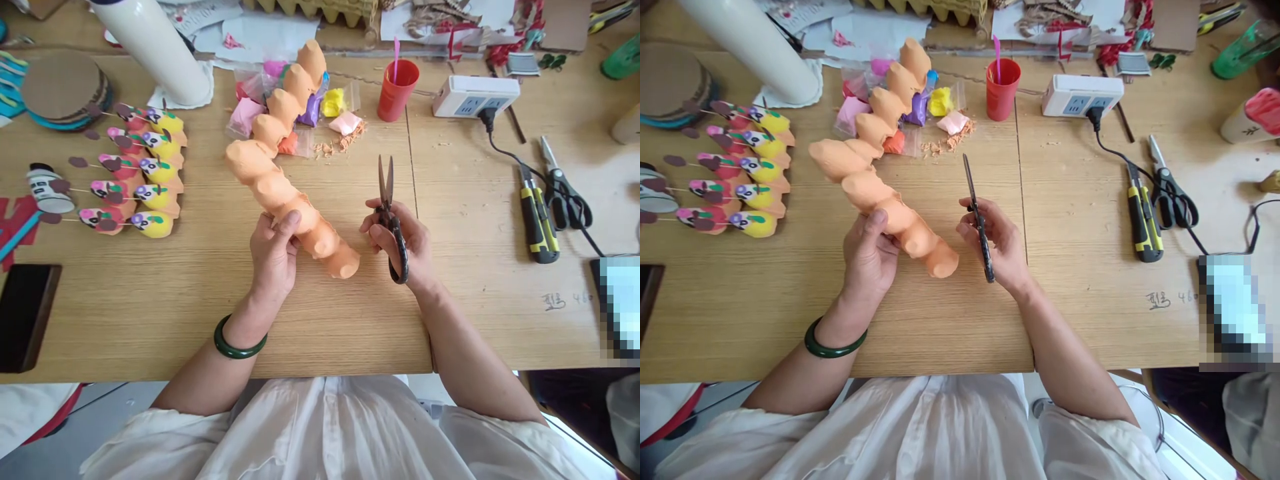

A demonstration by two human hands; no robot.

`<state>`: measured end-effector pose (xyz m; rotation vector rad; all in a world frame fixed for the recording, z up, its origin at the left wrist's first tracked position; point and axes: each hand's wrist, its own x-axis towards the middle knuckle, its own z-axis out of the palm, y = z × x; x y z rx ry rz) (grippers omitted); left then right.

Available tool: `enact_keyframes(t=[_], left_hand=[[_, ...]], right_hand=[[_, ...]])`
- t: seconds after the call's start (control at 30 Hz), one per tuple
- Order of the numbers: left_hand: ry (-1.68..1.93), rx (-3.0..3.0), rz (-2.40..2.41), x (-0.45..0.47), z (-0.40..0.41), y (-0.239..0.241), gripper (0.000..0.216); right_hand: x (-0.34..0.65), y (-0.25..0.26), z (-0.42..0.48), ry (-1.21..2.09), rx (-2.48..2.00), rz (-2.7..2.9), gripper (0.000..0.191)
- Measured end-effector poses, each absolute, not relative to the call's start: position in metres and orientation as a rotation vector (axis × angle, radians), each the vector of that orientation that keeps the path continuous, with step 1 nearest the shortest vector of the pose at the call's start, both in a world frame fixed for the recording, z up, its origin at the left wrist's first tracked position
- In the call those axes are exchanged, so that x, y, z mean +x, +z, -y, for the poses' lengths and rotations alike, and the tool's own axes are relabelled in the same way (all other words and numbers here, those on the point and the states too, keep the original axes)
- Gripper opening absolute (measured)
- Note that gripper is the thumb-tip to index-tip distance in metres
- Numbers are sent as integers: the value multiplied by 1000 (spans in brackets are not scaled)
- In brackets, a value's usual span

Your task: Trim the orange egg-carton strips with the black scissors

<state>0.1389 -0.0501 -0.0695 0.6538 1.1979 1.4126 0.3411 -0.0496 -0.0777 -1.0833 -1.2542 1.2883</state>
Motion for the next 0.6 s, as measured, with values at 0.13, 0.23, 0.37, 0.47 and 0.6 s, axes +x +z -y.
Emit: enact_keyframes(t=[0.13, 0.23, 0.37, 0.47, 0.6], left_hand=[[1460, 679, -1182, 141, 52, -70, 36], [1420, 686, -1180, 142, 53, -71, 39], [1415, 666, -1150, 143, 54, -72, 39], [1397, 670, -1126, 144, 55, -72, 37], [1379, 706, -1122, 145, 56, -73, 43]], right_hand=[[337, -76, 52, 1364, -1027, 1198, 45], [334, -77, 54, 1374, -1018, 1224, 50], [331, -78, 57, 1324, -1047, 1326, 50], [329, -77, 59, 1288, -1067, 1384, 48], [328, -76, 60, 1273, -1067, 1428, 43]])
